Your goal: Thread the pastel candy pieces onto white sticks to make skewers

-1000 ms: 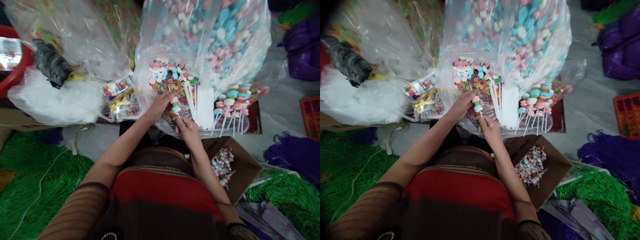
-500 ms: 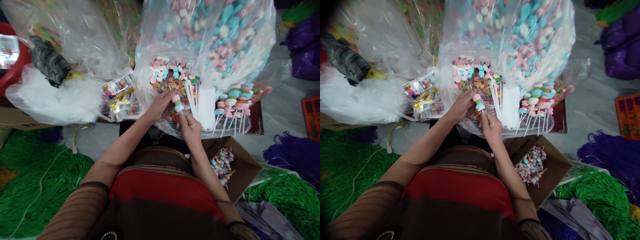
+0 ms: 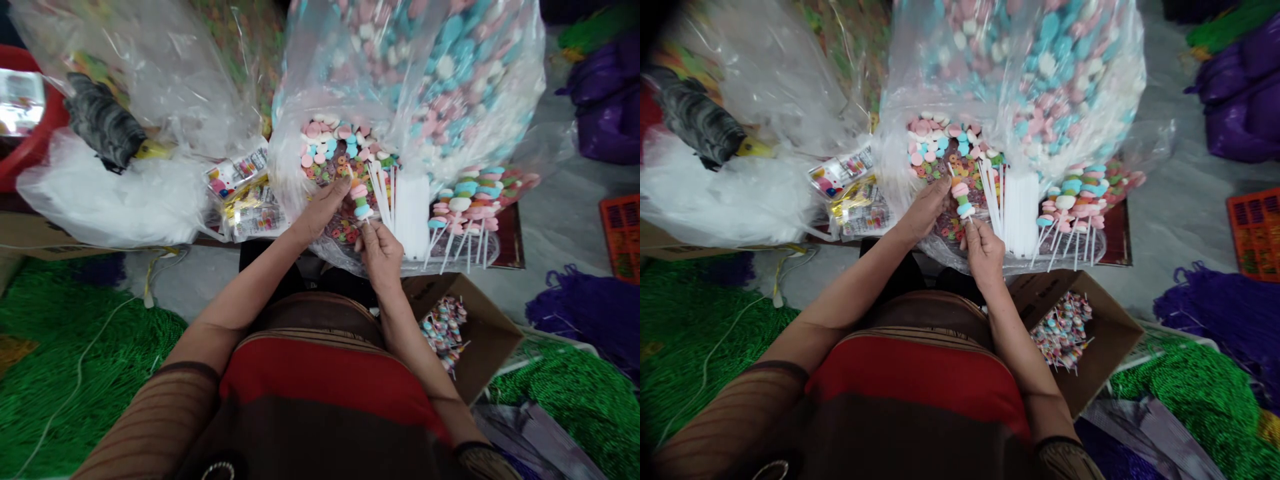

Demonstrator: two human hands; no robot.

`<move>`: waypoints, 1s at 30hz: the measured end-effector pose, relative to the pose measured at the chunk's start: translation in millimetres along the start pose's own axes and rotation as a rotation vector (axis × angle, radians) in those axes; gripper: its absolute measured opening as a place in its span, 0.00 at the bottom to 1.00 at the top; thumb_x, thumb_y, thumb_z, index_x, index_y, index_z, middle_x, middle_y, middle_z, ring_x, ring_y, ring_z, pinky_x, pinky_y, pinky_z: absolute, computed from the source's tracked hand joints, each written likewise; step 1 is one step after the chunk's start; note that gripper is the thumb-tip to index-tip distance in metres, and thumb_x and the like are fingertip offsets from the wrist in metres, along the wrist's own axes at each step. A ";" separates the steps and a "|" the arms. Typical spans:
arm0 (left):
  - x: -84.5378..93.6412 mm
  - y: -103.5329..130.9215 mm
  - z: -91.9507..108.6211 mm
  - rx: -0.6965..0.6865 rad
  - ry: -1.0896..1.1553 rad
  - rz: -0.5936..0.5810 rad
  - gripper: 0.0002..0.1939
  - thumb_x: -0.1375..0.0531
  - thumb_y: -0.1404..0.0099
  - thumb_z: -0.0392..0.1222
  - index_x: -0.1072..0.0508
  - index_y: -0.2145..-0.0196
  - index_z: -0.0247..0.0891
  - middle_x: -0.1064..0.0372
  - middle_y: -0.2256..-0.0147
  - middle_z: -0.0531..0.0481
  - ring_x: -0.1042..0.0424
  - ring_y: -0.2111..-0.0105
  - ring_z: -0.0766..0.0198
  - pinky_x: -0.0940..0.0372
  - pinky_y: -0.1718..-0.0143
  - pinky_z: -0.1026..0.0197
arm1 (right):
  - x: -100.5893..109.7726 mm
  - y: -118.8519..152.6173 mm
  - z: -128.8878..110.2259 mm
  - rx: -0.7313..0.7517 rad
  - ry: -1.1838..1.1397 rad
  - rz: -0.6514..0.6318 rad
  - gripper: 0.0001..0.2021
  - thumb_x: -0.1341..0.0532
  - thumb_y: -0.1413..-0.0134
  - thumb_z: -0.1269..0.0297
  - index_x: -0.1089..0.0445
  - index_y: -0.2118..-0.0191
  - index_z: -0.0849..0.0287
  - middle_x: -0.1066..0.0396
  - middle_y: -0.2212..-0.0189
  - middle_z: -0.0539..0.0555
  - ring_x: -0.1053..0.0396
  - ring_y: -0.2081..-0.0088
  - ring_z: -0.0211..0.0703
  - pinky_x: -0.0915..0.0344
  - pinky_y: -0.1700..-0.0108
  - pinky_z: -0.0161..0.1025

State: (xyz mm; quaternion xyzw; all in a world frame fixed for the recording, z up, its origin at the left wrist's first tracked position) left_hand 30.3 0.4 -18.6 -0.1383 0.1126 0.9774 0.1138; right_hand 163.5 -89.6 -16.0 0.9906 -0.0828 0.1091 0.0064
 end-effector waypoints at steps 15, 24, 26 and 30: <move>2.0 -3.6 -7.8 -0.007 0.018 -0.027 0.27 0.43 0.30 0.70 0.25 0.64 0.41 0.26 0.71 0.48 0.21 0.62 0.56 0.27 0.61 0.55 | 1.8 11.1 3.0 0.116 0.055 0.086 0.19 0.44 0.31 0.45 0.25 0.53 0.55 0.32 0.78 0.47 0.34 0.75 0.39 0.38 0.69 0.39; 1.9 -4.6 -5.5 -0.015 -0.003 -0.044 0.26 0.39 0.31 0.67 0.26 0.64 0.40 0.26 0.70 0.48 0.22 0.62 0.57 0.28 0.61 0.57 | 1.5 9.8 -0.6 0.143 0.105 0.096 0.16 0.43 0.31 0.50 0.25 0.55 0.55 0.33 0.79 0.46 0.35 0.76 0.38 0.35 0.67 0.40; 2.6 -5.2 -4.0 -0.003 0.024 -0.042 0.27 0.42 0.30 0.69 0.25 0.62 0.39 0.26 0.69 0.47 0.21 0.61 0.56 0.27 0.61 0.56 | 1.4 9.6 -0.3 0.140 0.100 0.099 0.15 0.43 0.31 0.51 0.25 0.55 0.55 0.33 0.78 0.46 0.35 0.76 0.38 0.35 0.66 0.40; 5.0 -6.2 -1.4 -0.010 0.071 0.010 0.29 0.42 0.31 0.70 0.25 0.59 0.39 0.26 0.68 0.45 0.20 0.60 0.53 0.26 0.61 0.55 | 1.0 9.5 -1.2 0.135 0.124 0.095 0.16 0.43 0.32 0.50 0.24 0.54 0.55 0.33 0.79 0.46 0.36 0.76 0.39 0.35 0.66 0.40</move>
Point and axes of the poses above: each hand's wrist, its own y-axis away from the middle knuckle, its own x-axis out of the back of the hand, z = x × y, the point moved 4 cm from there along -y, towards the middle knuckle
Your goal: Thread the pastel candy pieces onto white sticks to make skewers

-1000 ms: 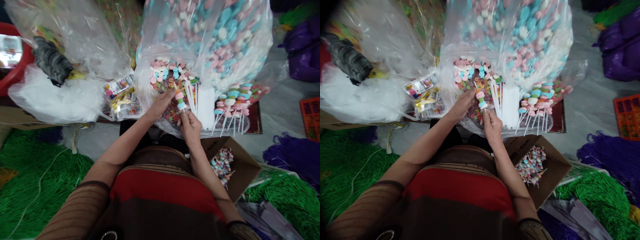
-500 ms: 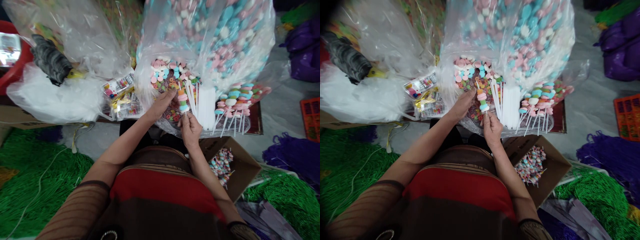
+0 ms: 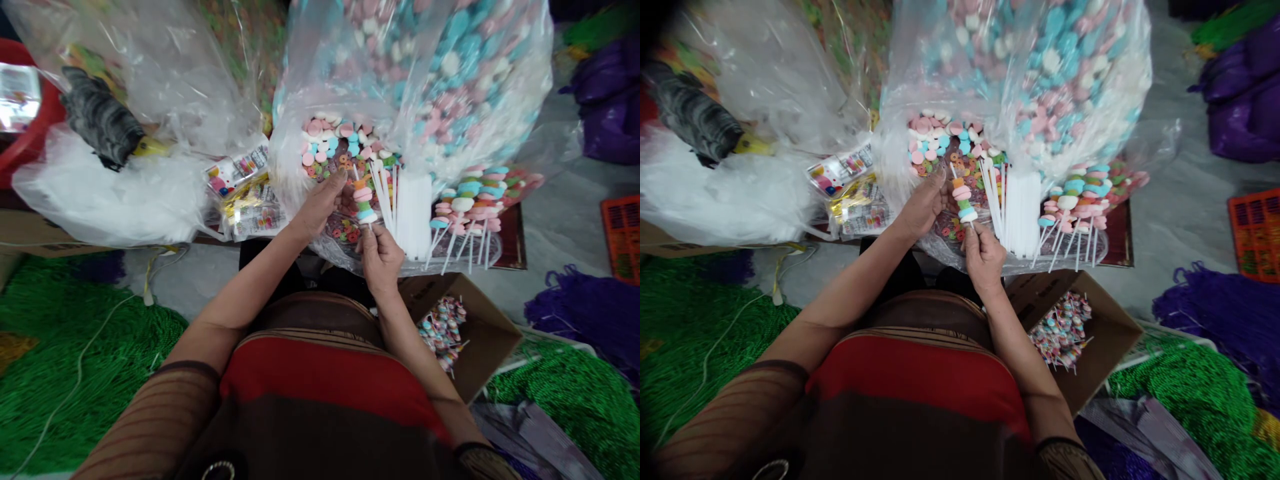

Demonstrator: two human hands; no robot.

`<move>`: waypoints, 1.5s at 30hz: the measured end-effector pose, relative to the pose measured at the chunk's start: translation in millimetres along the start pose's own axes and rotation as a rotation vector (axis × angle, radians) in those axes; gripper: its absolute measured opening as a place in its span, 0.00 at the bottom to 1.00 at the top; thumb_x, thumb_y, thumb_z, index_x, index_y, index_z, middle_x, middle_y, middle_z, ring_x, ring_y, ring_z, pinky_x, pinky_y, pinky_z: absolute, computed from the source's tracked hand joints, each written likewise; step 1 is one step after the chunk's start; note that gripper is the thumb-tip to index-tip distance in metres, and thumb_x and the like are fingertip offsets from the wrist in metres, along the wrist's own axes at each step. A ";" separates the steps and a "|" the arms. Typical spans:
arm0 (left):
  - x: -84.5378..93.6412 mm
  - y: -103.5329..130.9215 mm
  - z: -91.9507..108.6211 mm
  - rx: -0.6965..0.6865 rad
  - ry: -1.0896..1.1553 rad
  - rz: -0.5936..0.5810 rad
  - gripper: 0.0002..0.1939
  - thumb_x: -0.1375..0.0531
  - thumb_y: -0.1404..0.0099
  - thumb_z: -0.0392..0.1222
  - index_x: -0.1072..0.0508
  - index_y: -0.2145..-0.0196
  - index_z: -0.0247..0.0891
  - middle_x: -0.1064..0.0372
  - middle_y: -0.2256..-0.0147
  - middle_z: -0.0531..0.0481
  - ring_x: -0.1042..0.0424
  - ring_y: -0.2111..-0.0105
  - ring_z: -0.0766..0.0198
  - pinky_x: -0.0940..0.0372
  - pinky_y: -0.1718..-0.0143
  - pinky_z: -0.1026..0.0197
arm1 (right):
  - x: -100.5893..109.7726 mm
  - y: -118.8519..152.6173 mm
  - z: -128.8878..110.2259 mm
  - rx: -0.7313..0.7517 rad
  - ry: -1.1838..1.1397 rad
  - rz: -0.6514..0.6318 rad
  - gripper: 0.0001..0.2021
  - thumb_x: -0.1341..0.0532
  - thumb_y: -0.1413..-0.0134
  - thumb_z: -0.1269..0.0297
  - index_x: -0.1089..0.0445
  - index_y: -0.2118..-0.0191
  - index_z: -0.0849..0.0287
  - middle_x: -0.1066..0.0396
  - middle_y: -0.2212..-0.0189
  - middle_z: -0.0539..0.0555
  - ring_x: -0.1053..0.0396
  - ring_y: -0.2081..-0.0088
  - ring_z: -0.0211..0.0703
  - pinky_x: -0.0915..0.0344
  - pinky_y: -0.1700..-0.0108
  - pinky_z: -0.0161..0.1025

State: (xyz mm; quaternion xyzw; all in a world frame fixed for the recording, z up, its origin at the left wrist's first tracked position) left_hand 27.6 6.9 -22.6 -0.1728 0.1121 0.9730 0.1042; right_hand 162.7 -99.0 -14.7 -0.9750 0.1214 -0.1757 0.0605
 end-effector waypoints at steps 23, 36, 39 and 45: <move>-0.1 1.9 0.8 -0.088 0.036 -0.061 0.12 0.35 0.30 0.52 0.20 0.61 0.40 0.24 0.63 0.51 0.26 0.67 0.66 0.29 0.66 0.63 | -0.2 0.7 -4.6 0.021 -0.006 0.007 0.14 0.42 0.31 0.52 0.25 0.57 0.55 0.32 0.78 0.47 0.36 0.76 0.38 0.34 0.66 0.40; 3.4 -2.2 -3.7 -0.129 -0.035 -0.073 0.16 0.37 0.30 0.54 0.20 0.54 0.41 0.22 0.59 0.51 0.23 0.63 0.63 0.27 0.65 0.63 | -0.4 -2.0 -6.0 0.148 0.085 0.025 0.12 0.43 0.30 0.58 0.26 0.59 0.57 0.32 0.79 0.45 0.36 0.77 0.35 0.36 0.69 0.36; 2.5 -2.2 -1.1 -0.112 -0.019 -0.089 0.17 0.39 0.28 0.56 0.19 0.57 0.40 0.23 0.64 0.49 0.22 0.63 0.61 0.26 0.64 0.60 | -0.7 -2.0 -6.4 0.163 0.086 0.021 0.12 0.43 0.30 0.58 0.26 0.59 0.57 0.33 0.79 0.45 0.36 0.78 0.35 0.36 0.70 0.36; 0.2 0.8 5.0 -0.116 0.012 -0.105 0.20 0.34 0.33 0.61 0.21 0.64 0.40 0.26 0.68 0.48 0.25 0.67 0.63 0.28 0.67 0.61 | -0.6 -1.5 -6.7 0.160 0.099 0.013 0.13 0.44 0.30 0.57 0.25 0.59 0.58 0.32 0.79 0.46 0.36 0.77 0.35 0.35 0.70 0.36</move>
Point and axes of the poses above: each hand's wrist, its own y-axis away from the middle knuckle, its own x-axis out of the back of the hand, z = x × y, the point moved 4 cm from there along -y, towards the middle knuckle
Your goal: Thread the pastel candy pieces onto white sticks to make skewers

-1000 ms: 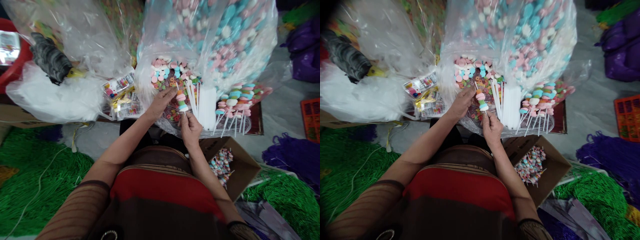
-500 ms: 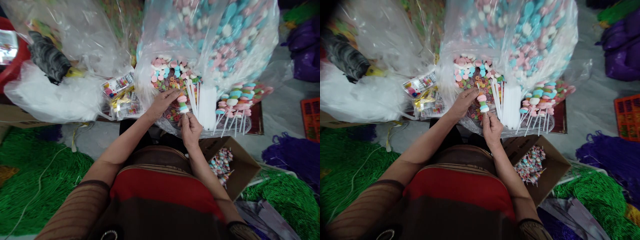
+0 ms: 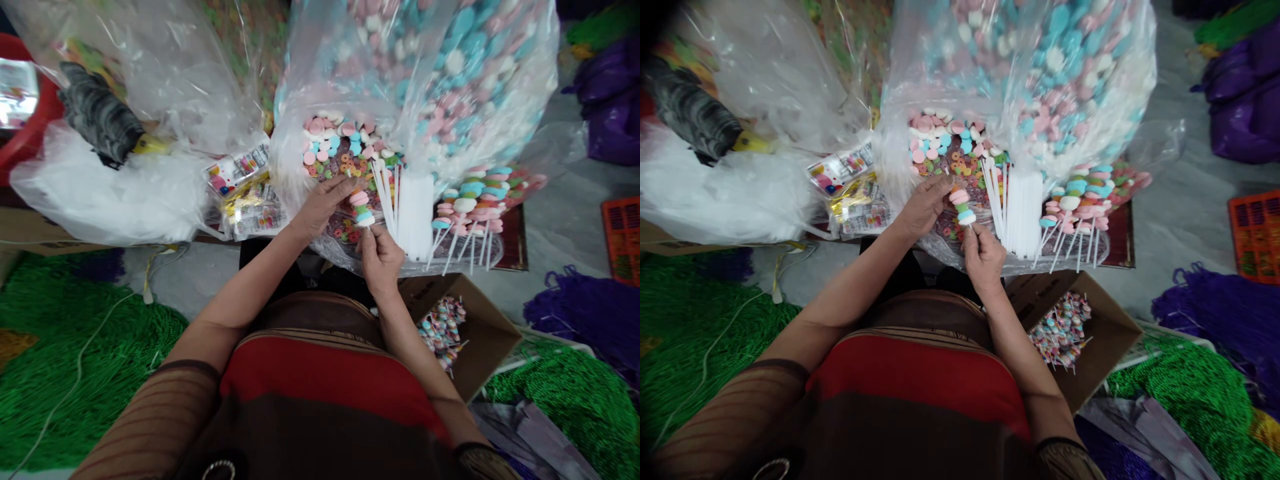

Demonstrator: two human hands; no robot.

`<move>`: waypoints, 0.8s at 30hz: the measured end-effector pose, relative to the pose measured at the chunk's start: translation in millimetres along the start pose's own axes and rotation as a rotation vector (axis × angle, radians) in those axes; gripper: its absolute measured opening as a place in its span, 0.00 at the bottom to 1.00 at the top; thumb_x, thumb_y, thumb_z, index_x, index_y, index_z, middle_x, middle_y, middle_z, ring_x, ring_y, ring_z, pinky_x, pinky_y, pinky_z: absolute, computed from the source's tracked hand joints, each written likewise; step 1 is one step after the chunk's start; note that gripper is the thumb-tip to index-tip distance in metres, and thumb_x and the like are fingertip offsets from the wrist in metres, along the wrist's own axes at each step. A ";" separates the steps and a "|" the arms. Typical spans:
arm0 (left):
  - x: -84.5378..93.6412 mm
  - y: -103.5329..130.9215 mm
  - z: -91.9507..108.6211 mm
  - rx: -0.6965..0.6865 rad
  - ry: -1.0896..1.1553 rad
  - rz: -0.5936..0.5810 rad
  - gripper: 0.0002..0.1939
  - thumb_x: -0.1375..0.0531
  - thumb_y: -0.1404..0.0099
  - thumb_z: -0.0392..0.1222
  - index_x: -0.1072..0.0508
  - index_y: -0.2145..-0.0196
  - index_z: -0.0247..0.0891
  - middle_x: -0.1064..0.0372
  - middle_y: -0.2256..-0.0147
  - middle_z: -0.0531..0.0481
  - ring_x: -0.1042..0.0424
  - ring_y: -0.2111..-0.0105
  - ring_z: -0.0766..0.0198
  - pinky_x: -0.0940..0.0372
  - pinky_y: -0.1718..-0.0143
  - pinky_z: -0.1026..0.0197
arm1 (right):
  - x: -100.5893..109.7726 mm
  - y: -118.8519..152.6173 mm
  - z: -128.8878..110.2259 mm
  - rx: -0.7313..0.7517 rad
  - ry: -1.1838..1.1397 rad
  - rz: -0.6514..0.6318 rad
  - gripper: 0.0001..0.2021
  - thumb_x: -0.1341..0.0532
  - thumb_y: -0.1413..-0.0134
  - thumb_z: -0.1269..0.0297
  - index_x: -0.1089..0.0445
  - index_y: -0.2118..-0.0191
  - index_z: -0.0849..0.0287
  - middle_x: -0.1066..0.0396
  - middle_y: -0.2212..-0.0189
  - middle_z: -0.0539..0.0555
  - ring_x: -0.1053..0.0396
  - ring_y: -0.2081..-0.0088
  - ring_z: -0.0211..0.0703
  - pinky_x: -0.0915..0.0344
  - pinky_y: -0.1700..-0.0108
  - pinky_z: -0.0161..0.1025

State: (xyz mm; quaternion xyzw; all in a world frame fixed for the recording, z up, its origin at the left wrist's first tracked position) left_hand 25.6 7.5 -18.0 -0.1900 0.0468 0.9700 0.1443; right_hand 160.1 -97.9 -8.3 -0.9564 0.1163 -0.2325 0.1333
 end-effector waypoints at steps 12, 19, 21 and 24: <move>-3.1 2.0 1.1 0.070 0.035 -0.010 0.13 0.32 0.35 0.51 0.18 0.61 0.39 0.21 0.60 0.49 0.22 0.60 0.62 0.26 0.57 0.59 | 0.1 1.3 2.9 -0.020 -0.028 0.041 0.12 0.42 0.31 0.57 0.26 0.60 0.57 0.31 0.79 0.45 0.35 0.78 0.35 0.34 0.70 0.36; -3.5 2.2 -0.1 0.093 -0.025 -0.016 0.15 0.36 0.31 0.52 0.19 0.58 0.38 0.21 0.56 0.45 0.21 0.52 0.55 0.28 0.47 0.52 | -0.1 0.7 1.5 -0.003 -0.023 0.027 0.12 0.42 0.31 0.57 0.26 0.61 0.57 0.32 0.79 0.45 0.36 0.78 0.35 0.34 0.70 0.36; -1.8 2.0 -2.5 0.096 -0.021 0.004 0.15 0.38 0.29 0.52 0.20 0.58 0.38 0.21 0.58 0.46 0.21 0.54 0.56 0.27 0.49 0.52 | -0.5 0.9 2.9 -0.009 -0.007 0.023 0.12 0.43 0.31 0.56 0.26 0.60 0.57 0.31 0.79 0.45 0.36 0.77 0.36 0.34 0.69 0.37; -2.1 2.2 -4.6 0.106 0.000 -0.002 0.16 0.40 0.27 0.53 0.20 0.58 0.38 0.22 0.63 0.47 0.21 0.57 0.58 0.25 0.52 0.55 | -0.6 1.1 3.9 -0.011 0.007 0.019 0.13 0.43 0.31 0.56 0.25 0.58 0.57 0.31 0.79 0.45 0.36 0.78 0.36 0.34 0.70 0.37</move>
Point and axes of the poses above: each hand's wrist, its own y-axis away from the middle knuckle, its own x-axis out of the back of the hand, z = x × y, the point moved 4 cm from there along -y, towards the middle knuckle
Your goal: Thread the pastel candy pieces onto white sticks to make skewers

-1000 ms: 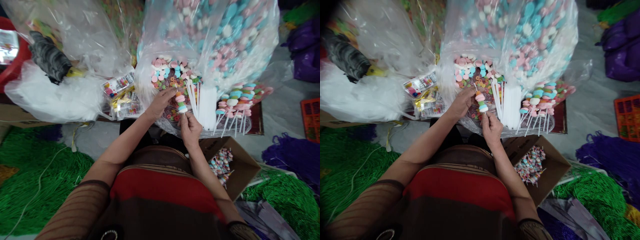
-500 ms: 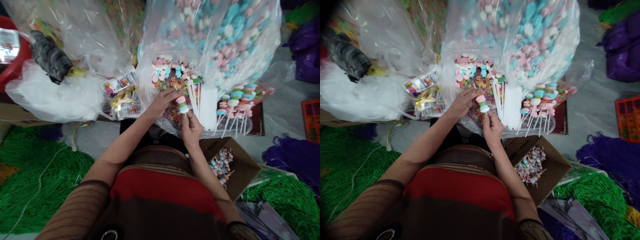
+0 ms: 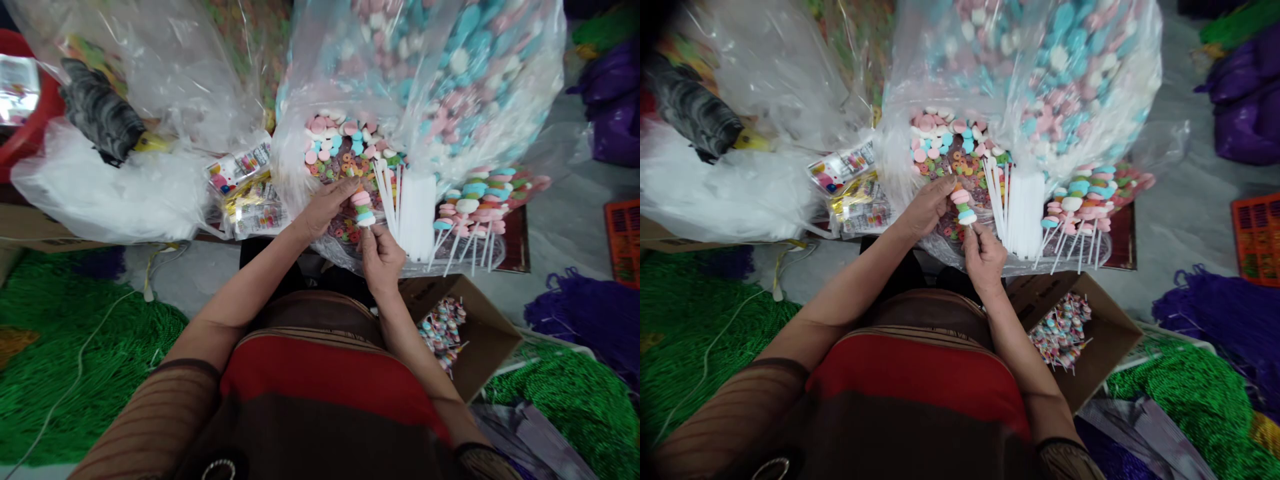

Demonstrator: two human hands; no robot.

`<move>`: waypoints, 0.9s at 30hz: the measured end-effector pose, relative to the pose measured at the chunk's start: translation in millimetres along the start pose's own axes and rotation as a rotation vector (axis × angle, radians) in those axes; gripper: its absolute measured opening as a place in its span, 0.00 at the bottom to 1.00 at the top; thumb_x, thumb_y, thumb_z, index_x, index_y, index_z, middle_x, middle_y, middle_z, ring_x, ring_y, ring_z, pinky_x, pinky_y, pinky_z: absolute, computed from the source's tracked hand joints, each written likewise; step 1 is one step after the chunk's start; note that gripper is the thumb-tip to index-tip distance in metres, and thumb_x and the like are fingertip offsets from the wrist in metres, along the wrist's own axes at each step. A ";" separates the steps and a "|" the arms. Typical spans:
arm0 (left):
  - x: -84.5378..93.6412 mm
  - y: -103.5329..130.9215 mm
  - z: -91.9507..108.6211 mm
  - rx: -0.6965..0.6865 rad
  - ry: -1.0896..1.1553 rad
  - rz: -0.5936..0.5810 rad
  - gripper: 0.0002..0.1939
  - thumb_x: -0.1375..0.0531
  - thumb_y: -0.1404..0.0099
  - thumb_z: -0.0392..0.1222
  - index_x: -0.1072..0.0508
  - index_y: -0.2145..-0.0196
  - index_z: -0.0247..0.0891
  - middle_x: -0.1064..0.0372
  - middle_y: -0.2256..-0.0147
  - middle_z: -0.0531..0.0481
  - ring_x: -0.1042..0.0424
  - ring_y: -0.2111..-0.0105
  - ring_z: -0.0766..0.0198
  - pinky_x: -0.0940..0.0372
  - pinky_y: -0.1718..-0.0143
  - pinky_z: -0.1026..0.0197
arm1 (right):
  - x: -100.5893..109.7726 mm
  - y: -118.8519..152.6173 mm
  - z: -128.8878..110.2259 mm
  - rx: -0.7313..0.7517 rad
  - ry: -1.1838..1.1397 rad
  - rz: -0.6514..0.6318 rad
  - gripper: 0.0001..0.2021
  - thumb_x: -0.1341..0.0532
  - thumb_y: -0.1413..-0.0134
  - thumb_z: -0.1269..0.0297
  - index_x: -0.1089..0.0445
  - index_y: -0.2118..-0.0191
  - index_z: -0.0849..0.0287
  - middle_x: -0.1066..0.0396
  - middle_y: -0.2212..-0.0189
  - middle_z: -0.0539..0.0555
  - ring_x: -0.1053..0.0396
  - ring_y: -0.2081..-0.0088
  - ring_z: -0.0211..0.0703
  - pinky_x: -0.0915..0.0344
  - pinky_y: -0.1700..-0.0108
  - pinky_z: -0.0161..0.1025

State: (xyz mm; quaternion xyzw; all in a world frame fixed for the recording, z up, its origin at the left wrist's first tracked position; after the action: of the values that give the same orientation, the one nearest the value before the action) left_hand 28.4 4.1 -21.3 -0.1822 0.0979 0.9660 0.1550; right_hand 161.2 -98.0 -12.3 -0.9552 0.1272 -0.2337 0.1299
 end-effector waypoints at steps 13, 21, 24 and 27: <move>1.1 0.5 6.8 -0.011 0.010 0.026 0.12 0.35 0.31 0.50 0.20 0.60 0.39 0.22 0.62 0.48 0.22 0.61 0.61 0.27 0.58 0.59 | 1.3 1.9 -0.7 -0.029 -0.069 -0.019 0.14 0.45 0.29 0.56 0.25 0.57 0.57 0.32 0.78 0.46 0.36 0.78 0.37 0.33 0.68 0.39; 0.6 0.4 7.0 -0.035 0.055 0.006 0.09 0.37 0.32 0.46 0.21 0.63 0.38 0.25 0.68 0.51 0.26 0.67 0.65 0.28 0.62 0.62 | 1.7 -0.2 -2.9 0.011 -0.057 -0.010 0.12 0.45 0.30 0.60 0.25 0.58 0.58 0.31 0.78 0.46 0.35 0.77 0.36 0.33 0.68 0.37; 0.9 0.7 7.6 -0.038 0.057 0.002 0.09 0.38 0.32 0.45 0.22 0.63 0.38 0.26 0.69 0.51 0.25 0.68 0.65 0.28 0.62 0.62 | 0.8 0.3 -1.7 0.019 -0.040 -0.005 0.12 0.45 0.30 0.60 0.25 0.58 0.58 0.31 0.78 0.46 0.35 0.77 0.36 0.33 0.68 0.37; 0.8 0.7 6.4 -0.006 0.035 0.013 0.09 0.39 0.31 0.45 0.23 0.63 0.37 0.24 0.67 0.50 0.24 0.65 0.64 0.28 0.61 0.62 | 0.9 1.1 -0.6 0.026 -0.024 -0.004 0.13 0.45 0.30 0.60 0.25 0.57 0.58 0.30 0.78 0.46 0.34 0.77 0.36 0.33 0.67 0.37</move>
State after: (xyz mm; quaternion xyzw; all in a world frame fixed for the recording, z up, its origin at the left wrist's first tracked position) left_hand 25.4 5.3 -15.6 -0.1988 0.0989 0.9640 0.1466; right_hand 161.5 -99.4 -11.7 -0.9563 0.1207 -0.2241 0.1436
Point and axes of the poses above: each hand's wrist, its own y-axis away from the middle knuckle, its own x-axis out of the back of the hand, z = x × y, the point moved 4 cm from there along -y, towards the middle knuckle
